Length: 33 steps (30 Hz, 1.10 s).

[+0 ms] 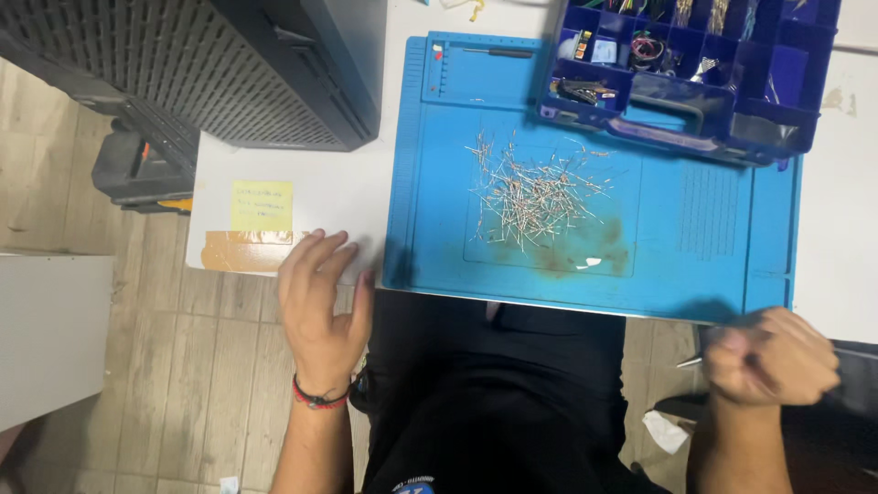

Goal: The person strips the insulation from multiple small wires by hand. They pick up individual wires from a pile on a blue mat, pull the insulation off the ends, and place the stripped wires into a compartment of a blue parts organizer.

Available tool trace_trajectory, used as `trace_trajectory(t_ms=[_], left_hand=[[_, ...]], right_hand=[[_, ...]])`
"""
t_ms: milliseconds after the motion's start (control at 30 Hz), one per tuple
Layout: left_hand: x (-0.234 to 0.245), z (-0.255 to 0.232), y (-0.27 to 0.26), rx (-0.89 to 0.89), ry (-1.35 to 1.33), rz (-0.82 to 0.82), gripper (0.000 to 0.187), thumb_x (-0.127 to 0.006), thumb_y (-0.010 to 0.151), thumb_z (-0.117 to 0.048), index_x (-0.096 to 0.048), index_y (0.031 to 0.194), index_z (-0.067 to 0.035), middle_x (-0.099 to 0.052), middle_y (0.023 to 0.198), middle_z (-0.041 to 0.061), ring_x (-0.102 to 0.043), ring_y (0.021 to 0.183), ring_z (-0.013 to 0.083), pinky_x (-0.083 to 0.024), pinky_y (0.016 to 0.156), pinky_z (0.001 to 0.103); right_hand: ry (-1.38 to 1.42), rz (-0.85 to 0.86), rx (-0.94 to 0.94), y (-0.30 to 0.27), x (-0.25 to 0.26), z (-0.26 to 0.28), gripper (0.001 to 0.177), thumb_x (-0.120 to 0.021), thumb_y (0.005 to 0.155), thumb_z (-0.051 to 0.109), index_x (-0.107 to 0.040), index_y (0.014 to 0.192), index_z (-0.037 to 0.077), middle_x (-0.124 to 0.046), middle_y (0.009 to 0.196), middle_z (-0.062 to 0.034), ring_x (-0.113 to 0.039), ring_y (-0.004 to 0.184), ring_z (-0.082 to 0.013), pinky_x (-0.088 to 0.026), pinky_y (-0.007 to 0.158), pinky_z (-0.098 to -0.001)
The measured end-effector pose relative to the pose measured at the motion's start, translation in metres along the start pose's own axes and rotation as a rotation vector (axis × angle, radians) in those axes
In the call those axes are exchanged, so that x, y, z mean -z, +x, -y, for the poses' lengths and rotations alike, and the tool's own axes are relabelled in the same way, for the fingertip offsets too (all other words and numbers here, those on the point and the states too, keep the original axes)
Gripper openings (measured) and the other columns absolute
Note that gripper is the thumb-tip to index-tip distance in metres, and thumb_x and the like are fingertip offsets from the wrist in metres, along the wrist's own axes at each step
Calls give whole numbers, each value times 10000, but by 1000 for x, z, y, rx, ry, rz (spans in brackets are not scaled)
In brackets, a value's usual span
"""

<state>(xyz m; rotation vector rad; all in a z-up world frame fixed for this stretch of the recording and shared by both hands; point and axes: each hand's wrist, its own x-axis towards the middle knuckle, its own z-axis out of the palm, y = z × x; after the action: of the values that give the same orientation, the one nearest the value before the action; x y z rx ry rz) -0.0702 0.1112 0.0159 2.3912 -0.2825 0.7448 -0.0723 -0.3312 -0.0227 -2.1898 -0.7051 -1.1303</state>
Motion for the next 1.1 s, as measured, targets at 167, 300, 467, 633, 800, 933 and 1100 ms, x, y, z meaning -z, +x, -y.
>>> trace_trajectory(t_ms=[167,300,467,633,800,933,1100], left_hand=[[-9,-5,-2,30,-11,178,282,-722,954,-93,-661,1228,-72,-619,1358,114,-555,1343,391,-459,1109,505],[-18,-11,39,-149,-56,367,499,-792,937,-165,-569,1377,-95,-542,1470,144,-493,1413,412,-441,1133,538],[-67,-16,117,-408,-88,523,358,-675,932,-1,-666,1288,-33,-678,1268,170,-618,1262,365,-489,1039,514],[-139,-5,180,-533,-417,189,191,-475,758,25,-601,724,-115,-629,659,7,-610,582,231,-446,529,387],[-173,15,185,-601,-486,173,148,-514,752,-24,-622,732,-123,-564,593,-12,-529,501,197,-397,478,361],[-158,18,182,-615,-588,218,220,-489,747,24,-673,790,-89,-554,574,-11,-517,473,171,-390,463,300],[-161,23,181,-602,-529,230,224,-514,791,11,-694,860,-102,-433,523,-30,-428,445,167,-331,455,318]], right_hand=[[-18,465,46,70,-47,37,332,-647,964,300,-655,680,129,-594,610,-33,-509,504,-184,-375,506,-332],[-133,773,172,114,-90,39,355,-728,970,461,-665,1110,141,-694,1044,-16,-639,920,-225,-468,681,-345],[5,921,172,149,-128,22,527,-697,924,449,-647,1287,70,-678,1250,-132,-631,1195,-323,-487,987,-468],[111,786,512,145,-152,-12,237,-656,1028,347,-692,1002,114,-600,826,-25,-606,711,-258,-485,538,-402],[124,734,408,146,-146,-15,160,-667,1023,235,-652,896,140,-616,794,2,-613,735,-216,-433,514,-364],[183,707,316,150,-148,-10,241,-676,976,269,-738,1173,145,-700,1013,7,-567,743,-226,-441,503,-353],[119,772,414,144,-158,-5,346,-653,997,510,-733,1080,183,-697,1094,16,-602,927,-220,-440,730,-374]])
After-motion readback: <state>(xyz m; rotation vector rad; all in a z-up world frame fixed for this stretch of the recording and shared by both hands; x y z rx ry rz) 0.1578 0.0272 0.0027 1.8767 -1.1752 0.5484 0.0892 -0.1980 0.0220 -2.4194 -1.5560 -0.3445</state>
